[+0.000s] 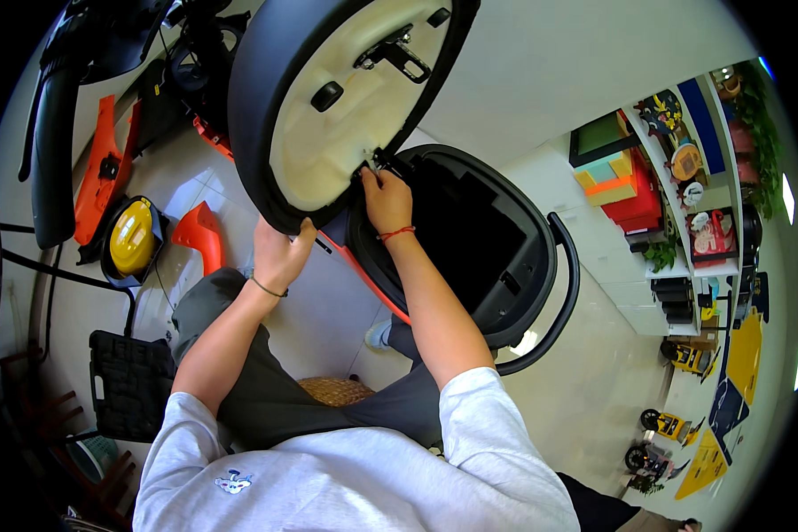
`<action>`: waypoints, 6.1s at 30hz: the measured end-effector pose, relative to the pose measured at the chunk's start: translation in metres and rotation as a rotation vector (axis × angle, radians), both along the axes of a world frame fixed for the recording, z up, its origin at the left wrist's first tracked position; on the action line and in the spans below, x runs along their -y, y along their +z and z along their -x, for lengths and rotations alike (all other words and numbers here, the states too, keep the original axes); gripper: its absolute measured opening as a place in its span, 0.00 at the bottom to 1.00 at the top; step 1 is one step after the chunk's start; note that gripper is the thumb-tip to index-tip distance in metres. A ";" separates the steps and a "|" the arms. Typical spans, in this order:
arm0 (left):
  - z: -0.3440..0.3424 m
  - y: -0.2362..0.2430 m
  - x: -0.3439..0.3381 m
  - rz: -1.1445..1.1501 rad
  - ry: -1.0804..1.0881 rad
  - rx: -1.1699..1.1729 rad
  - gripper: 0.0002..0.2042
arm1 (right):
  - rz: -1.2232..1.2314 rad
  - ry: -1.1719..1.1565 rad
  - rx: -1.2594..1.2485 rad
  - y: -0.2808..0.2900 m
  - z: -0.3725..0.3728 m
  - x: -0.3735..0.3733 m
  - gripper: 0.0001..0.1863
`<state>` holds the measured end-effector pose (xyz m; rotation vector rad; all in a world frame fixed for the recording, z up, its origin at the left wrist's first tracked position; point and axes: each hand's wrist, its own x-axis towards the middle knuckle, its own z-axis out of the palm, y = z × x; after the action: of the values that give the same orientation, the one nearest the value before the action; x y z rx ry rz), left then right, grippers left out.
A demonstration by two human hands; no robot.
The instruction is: The person uses a wrench to tighten or loosen bolts on the underside of a motorcycle seat and then attaches the seat to the motorcycle.
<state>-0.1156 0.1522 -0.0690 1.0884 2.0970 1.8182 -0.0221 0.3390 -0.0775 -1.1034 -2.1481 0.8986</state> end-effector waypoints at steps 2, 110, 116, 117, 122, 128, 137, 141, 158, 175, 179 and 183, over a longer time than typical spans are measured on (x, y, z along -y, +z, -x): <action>0.002 -0.002 0.002 -0.009 -0.002 -0.003 0.30 | -0.008 -0.018 0.096 0.004 0.004 0.005 0.17; 0.016 0.009 0.003 -0.103 0.026 -0.087 0.26 | -0.177 0.271 0.264 0.062 -0.036 -0.035 0.12; 0.015 0.011 0.006 -0.104 0.010 -0.018 0.27 | -0.652 0.448 0.635 0.100 -0.028 -0.022 0.09; 0.015 0.012 0.006 -0.103 0.002 0.009 0.27 | -0.657 0.467 0.637 0.099 -0.025 -0.016 0.07; 0.013 0.007 0.005 -0.127 -0.019 0.112 0.27 | -0.649 0.480 0.588 0.084 -0.021 -0.003 0.07; 0.014 0.005 0.005 -0.106 -0.009 0.100 0.25 | -0.820 0.617 0.564 0.092 -0.020 -0.022 0.05; 0.016 0.005 0.006 -0.047 -0.016 0.102 0.30 | -1.150 0.909 0.853 0.123 0.022 -0.037 0.07; 0.016 0.006 0.006 -0.044 -0.018 0.097 0.30 | -1.194 1.014 0.896 0.129 0.036 -0.041 0.04; 0.017 0.008 0.006 -0.048 -0.017 0.090 0.29 | -1.429 1.253 0.836 0.125 0.056 -0.037 0.02; 0.015 0.009 0.007 -0.082 0.030 -0.020 0.27 | -0.570 0.724 0.484 0.069 -0.004 -0.066 0.06; 0.016 0.011 0.004 -0.104 0.008 0.064 0.26 | -0.627 0.536 0.513 0.050 -0.026 -0.043 0.07; 0.013 0.013 0.003 -0.095 0.010 0.040 0.26 | -0.521 0.395 0.391 0.039 -0.034 -0.030 0.08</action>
<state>-0.1287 0.1489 -0.0556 1.0553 2.0159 1.9454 0.0116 0.3687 -0.0382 -0.6348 -2.7669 0.2382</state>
